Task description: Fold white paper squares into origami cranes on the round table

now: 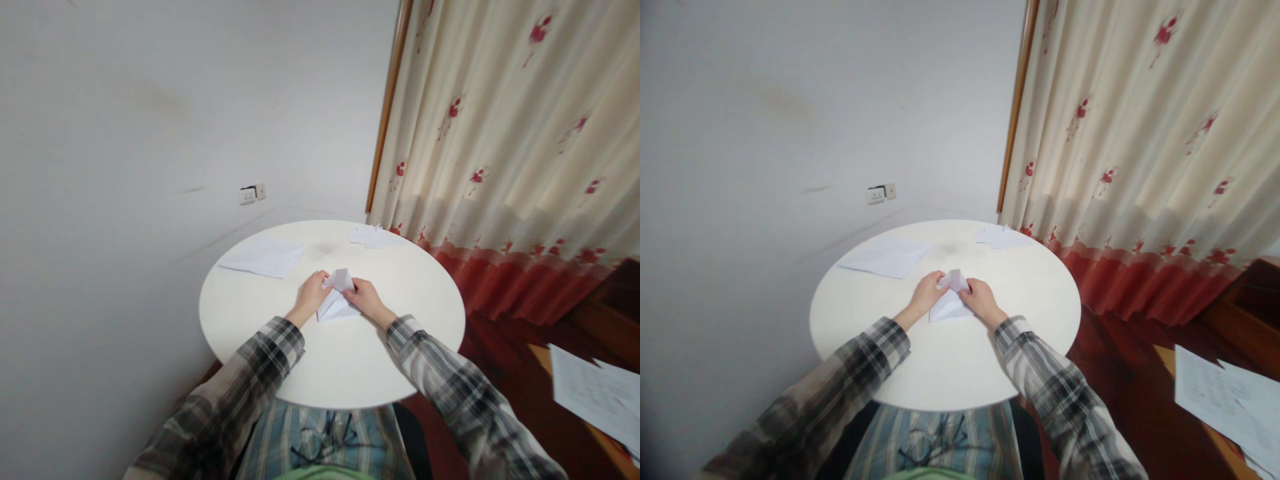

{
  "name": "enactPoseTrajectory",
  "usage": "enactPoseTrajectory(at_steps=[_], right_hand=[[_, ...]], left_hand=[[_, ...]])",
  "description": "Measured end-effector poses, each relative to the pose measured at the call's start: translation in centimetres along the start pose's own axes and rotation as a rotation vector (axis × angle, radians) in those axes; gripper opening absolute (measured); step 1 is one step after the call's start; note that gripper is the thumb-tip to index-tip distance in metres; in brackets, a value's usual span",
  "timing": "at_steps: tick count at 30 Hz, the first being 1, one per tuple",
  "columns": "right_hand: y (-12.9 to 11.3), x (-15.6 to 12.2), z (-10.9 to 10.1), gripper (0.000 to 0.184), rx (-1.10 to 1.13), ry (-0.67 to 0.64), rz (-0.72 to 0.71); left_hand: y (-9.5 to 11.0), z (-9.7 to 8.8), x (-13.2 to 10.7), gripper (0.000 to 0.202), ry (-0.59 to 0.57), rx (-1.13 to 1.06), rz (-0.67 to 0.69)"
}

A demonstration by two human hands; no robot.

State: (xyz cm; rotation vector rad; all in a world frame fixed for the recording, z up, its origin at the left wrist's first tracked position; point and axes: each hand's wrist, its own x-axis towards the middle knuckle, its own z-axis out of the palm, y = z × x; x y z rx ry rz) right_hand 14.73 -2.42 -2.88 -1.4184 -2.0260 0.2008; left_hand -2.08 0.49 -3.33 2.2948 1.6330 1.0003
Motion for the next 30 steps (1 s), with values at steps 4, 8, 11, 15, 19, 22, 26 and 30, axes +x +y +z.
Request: enactPoseTrajectory(at_steps=[4, 8, 11, 15, 19, 22, 26, 30], right_hand=[[-0.2, -0.1, -0.2, 0.011, 0.001, -0.008, 0.025], [-0.3, -0.1, -0.2, 0.013, -0.001, 0.0, 0.034], [-0.2, -0.1, -0.2, 0.013, 0.0, 0.008, 0.029], [-0.1, -0.1, -0.1, 0.014, -0.004, 0.018, 0.024], [0.0, -0.1, -0.1, 0.014, -0.031, 0.032, 0.027], [0.0, -0.1, -0.1, 0.013, -0.041, 0.049, 0.039], [0.1, -0.1, -0.1, 0.013, -0.049, 0.056, 0.048], [0.1, 0.0, 0.0, 0.014, -0.059, 0.046, 0.043]], left_hand=[[0.0, 0.0, 0.1, 0.02, -0.003, -0.022, 0.008], [0.1, -0.1, 0.0, 0.018, 0.006, -0.039, 0.018], [0.3, -0.2, -0.1, 0.017, 0.004, -0.068, 0.043], [0.4, -0.2, -0.1, 0.022, 0.0, -0.15, 0.102], [0.3, 0.4, -0.1, 0.027, -0.046, -0.255, 0.147], [0.2, 0.7, -0.1, 0.031, -0.07, -0.314, 0.175], [0.1, 1.0, -0.1, 0.032, -0.067, -0.332, 0.19], [0.1, 0.9, -0.1, 0.031, -0.083, -0.309, 0.198]])
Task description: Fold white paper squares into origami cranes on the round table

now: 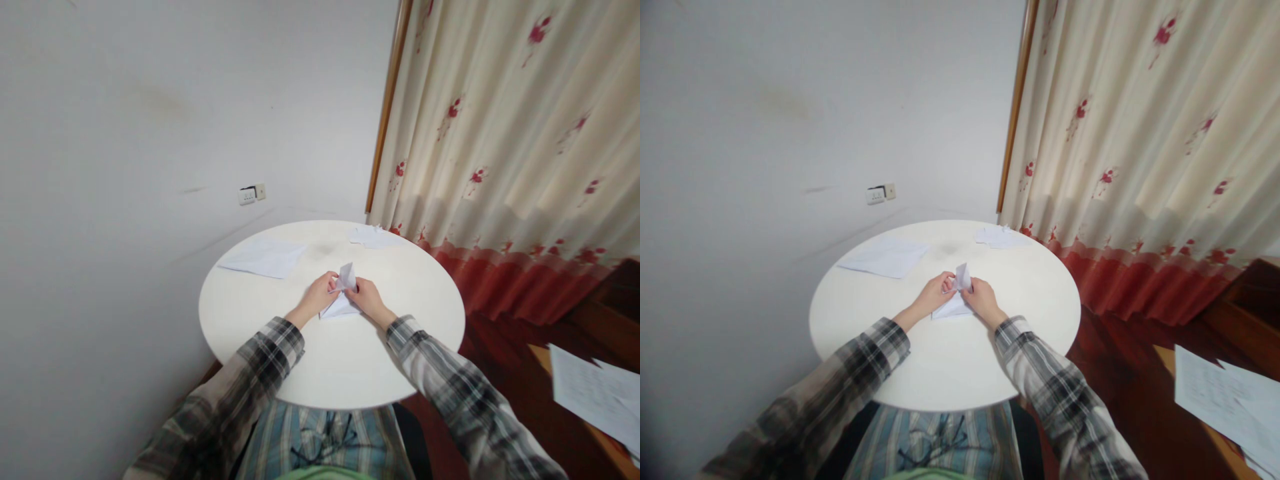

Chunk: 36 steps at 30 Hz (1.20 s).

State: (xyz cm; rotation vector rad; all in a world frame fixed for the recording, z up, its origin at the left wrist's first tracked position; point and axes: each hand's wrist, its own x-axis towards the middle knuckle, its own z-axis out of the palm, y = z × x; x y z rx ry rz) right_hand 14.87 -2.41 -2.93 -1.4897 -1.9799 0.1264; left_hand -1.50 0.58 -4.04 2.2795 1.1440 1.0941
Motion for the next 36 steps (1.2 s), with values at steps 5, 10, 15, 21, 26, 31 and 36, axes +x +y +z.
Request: enactPoseTrajectory(at_steps=[5, 10, 15, 21, 26, 31, 36], right_hand=[[-0.1, 0.0, -0.1, 0.015, -0.002, -0.014, 0.013], [-0.3, -0.1, -0.3, 0.015, 0.005, -0.011, 0.011], [-0.1, 0.0, -0.2, 0.015, 0.011, -0.029, 0.028], [0.1, 0.1, -0.1, 0.015, -0.016, -0.051, 0.035], [-0.1, 0.1, -0.1, 0.015, -0.036, -0.054, 0.045], [-0.2, 0.1, -0.2, 0.015, -0.017, -0.056, 0.056], [-0.3, 0.1, -0.2, 0.016, -0.002, -0.054, 0.063]], left_hand=[[0.2, 0.0, 0.0, 0.035, -0.023, 0.014, -0.013], [0.2, 0.1, -0.1, 0.038, -0.015, -0.019, -0.048], [0.4, 0.0, -0.1, 0.034, -0.003, -0.039, -0.075], [1.0, -0.2, -0.1, 0.023, 0.03, -0.016, -0.077], [1.2, -0.4, -0.2, 0.013, -0.017, -0.005, -0.069], [1.3, -0.4, -0.2, 0.009, -0.056, -0.006, -0.038], [1.2, -0.4, -0.2, 0.012, -0.055, 0.002, 0.013]])
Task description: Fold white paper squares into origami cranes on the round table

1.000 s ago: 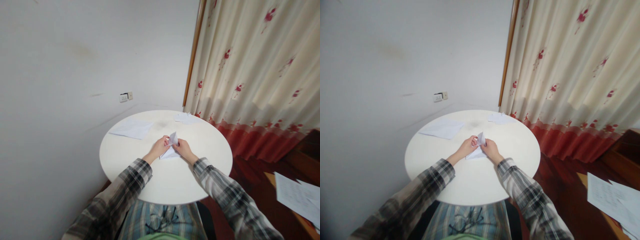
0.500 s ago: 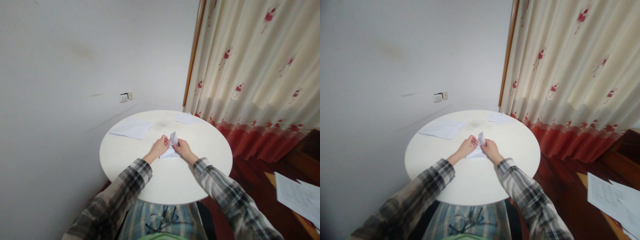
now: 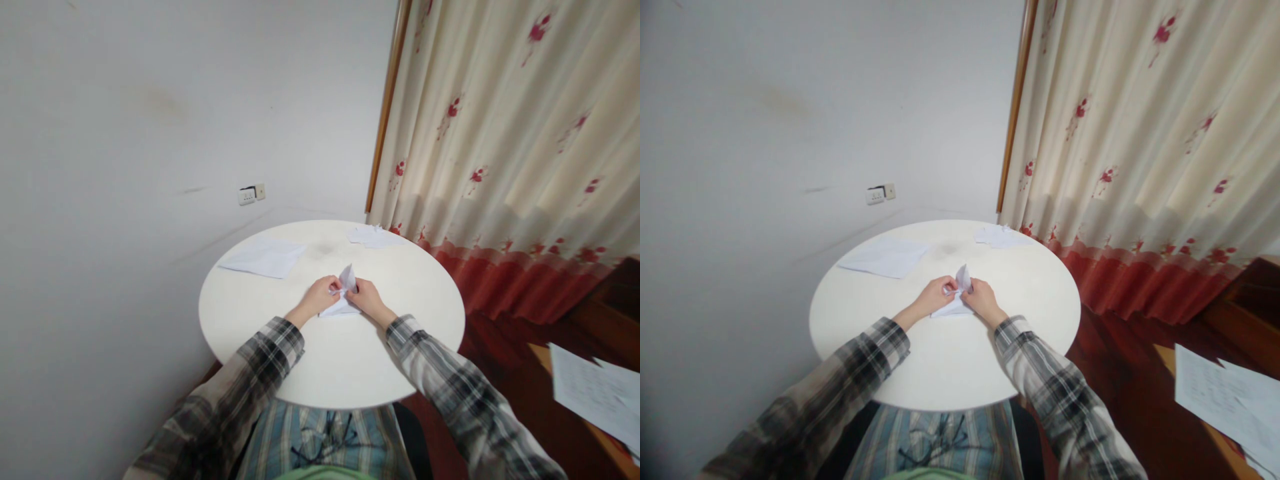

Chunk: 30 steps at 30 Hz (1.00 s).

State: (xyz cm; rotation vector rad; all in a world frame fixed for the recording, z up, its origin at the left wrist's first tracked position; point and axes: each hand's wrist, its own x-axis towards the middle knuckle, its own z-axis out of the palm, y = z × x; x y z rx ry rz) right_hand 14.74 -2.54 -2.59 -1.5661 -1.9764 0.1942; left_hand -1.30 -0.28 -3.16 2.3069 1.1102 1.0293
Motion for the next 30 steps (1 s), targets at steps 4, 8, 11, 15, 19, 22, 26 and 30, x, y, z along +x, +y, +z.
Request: enactPoseTrajectory(at_steps=[4, 8, 11, 15, 19, 22, 26, 30], right_hand=[[0.1, 0.0, 0.0, 0.017, 0.002, 0.004, -0.011], [0.1, -0.1, 0.1, 0.016, 0.008, 0.008, -0.02], [0.1, -0.1, 0.1, 0.015, 0.017, 0.008, -0.024], [0.1, -0.1, 0.1, 0.013, 0.01, 0.015, -0.019], [0.1, -0.1, 0.0, 0.011, 0.013, 0.002, -0.033], [0.0, -0.1, -0.1, 0.008, 0.015, 0.003, -0.036], [0.0, -0.1, -0.1, 0.008, 0.015, 0.021, -0.041], [0.2, -0.1, 0.0, 0.008, 0.015, 0.028, -0.054]], left_hand=[[-0.1, 0.0, 0.0, 0.014, 0.005, 0.022, 0.008], [0.2, -0.2, 0.0, 0.012, 0.035, 0.047, 0.018], [0.5, -0.4, 0.0, 0.012, 0.064, 0.08, 0.014], [0.7, -0.5, -0.1, 0.013, 0.076, 0.08, 0.017], [0.2, -0.3, -0.1, 0.012, 0.044, 0.071, 0.025], [-0.2, -0.2, 0.0, 0.012, 0.023, 0.068, 0.039], [-0.3, -0.2, 0.0, 0.013, 0.01, 0.115, 0.044], [-0.2, -0.4, 0.0, 0.015, -0.008, 0.143, 0.025]])
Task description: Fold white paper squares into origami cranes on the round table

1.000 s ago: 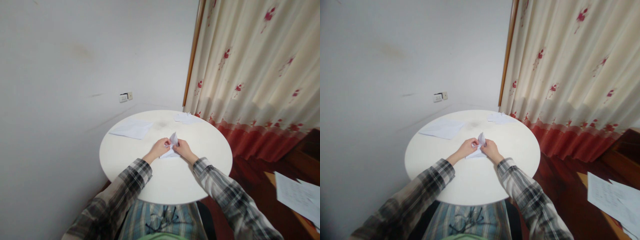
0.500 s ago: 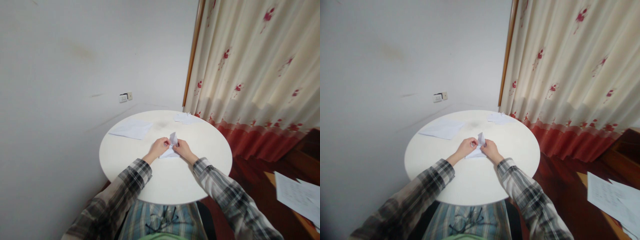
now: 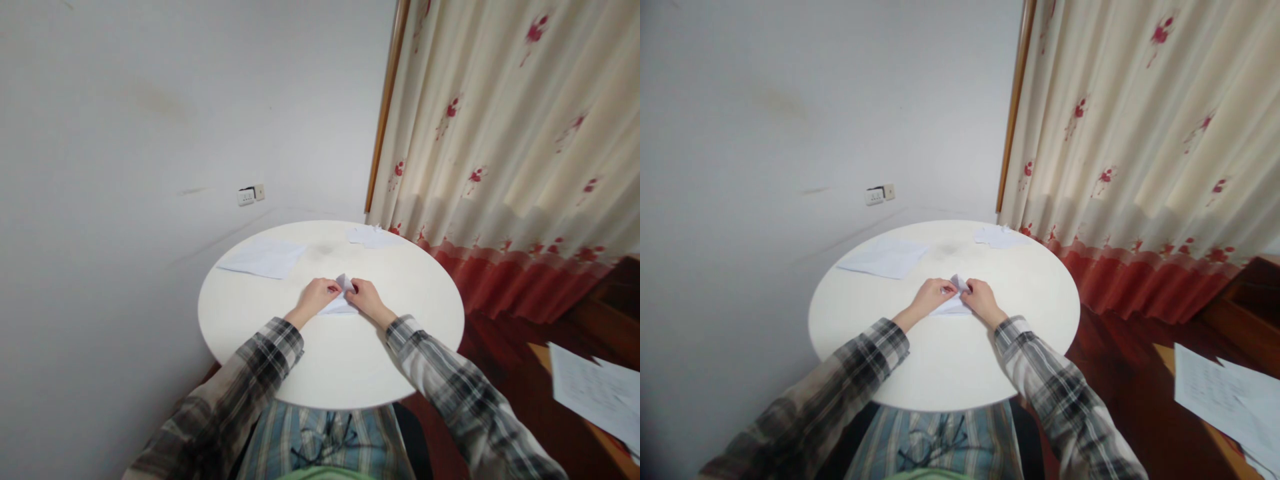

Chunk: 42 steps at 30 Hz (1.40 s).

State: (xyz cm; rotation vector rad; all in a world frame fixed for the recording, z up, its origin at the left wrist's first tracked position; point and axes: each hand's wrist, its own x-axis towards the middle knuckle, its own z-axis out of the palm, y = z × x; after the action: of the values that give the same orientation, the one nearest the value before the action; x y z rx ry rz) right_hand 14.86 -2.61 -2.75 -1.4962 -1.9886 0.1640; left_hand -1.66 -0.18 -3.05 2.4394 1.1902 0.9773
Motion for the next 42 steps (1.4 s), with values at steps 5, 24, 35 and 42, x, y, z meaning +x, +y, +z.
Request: enactPoseTrajectory(at_steps=[5, 24, 35, 42], right_hand=[[0.04, -0.07, 0.0, 0.008, 0.049, -0.005, -0.025], [0.33, 0.05, 0.31, 0.007, 0.053, -0.002, -0.034], [0.3, 0.03, 0.25, 0.007, 0.07, -0.008, -0.032], [0.26, 0.02, 0.2, 0.007, 0.058, -0.015, -0.018]], left_hand=[[0.11, -0.13, 0.0, 0.016, -0.009, 0.012, -0.019], [-0.33, 0.29, 0.07, 0.017, -0.009, -0.067, -0.023], [-0.46, 0.43, 0.07, 0.018, 0.008, -0.087, -0.07], [-0.35, 0.42, 0.05, 0.018, -0.011, -0.089, -0.049]])
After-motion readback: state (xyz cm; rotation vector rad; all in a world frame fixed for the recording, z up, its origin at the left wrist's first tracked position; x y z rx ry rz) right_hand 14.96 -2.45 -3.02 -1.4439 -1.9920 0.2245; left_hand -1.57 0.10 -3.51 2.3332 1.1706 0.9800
